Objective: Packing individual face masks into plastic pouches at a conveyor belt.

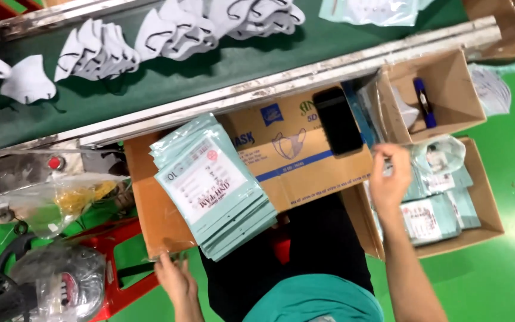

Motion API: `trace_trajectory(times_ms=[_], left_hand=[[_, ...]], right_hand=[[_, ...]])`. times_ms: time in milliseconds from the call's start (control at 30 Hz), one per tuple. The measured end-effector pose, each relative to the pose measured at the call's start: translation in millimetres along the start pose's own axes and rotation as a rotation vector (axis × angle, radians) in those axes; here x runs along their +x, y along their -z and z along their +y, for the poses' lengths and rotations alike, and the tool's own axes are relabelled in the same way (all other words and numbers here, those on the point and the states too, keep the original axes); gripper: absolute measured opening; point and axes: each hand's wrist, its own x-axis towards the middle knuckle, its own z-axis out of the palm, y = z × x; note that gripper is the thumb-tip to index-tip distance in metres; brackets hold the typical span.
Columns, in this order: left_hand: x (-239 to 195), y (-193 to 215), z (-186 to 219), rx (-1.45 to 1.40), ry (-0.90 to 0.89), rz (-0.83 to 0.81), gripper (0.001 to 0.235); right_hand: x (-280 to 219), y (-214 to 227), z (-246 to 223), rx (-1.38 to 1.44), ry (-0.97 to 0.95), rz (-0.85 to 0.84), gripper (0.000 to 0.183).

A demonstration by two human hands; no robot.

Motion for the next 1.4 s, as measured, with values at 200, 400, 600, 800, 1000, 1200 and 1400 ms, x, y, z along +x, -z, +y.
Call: trace_trajectory(times_ms=[200,400,600,800,1000,1200,1400], left_hand=[[24,-10,-15,-0.071,-0.01,-0.108,0.042],[28,-7,-14,-0.093,0.007,-0.124,0.039],[28,-7,-9,-0.079,0.013,-0.112,0.038],[28,-7,-6,-0.052,-0.003,-0.118,0.037],[31,-5,-5,-0.035,0.012,-0.127,0.036],[53,9,-17,0.012,0.014,-0.106,0.035],[49,5,-9,0.042,0.036,-0.074,0.033]], right_hand=[[-54,-4,65,-0.198,-0.36,-0.121,0.042],[-71,-12,106,0.286,-0.609,-0.156,0.047],[-63,-10,93,0.233,-0.69,-0.167,0.048],[-66,-12,100,0.319,-0.678,-0.143,0.046],[-70,-15,106,0.362,-0.7,-0.133,0.046],[-66,-12,91,0.243,-0.717,-0.141,0.045],[-67,-13,88,0.349,-0.709,-0.107,0.046]])
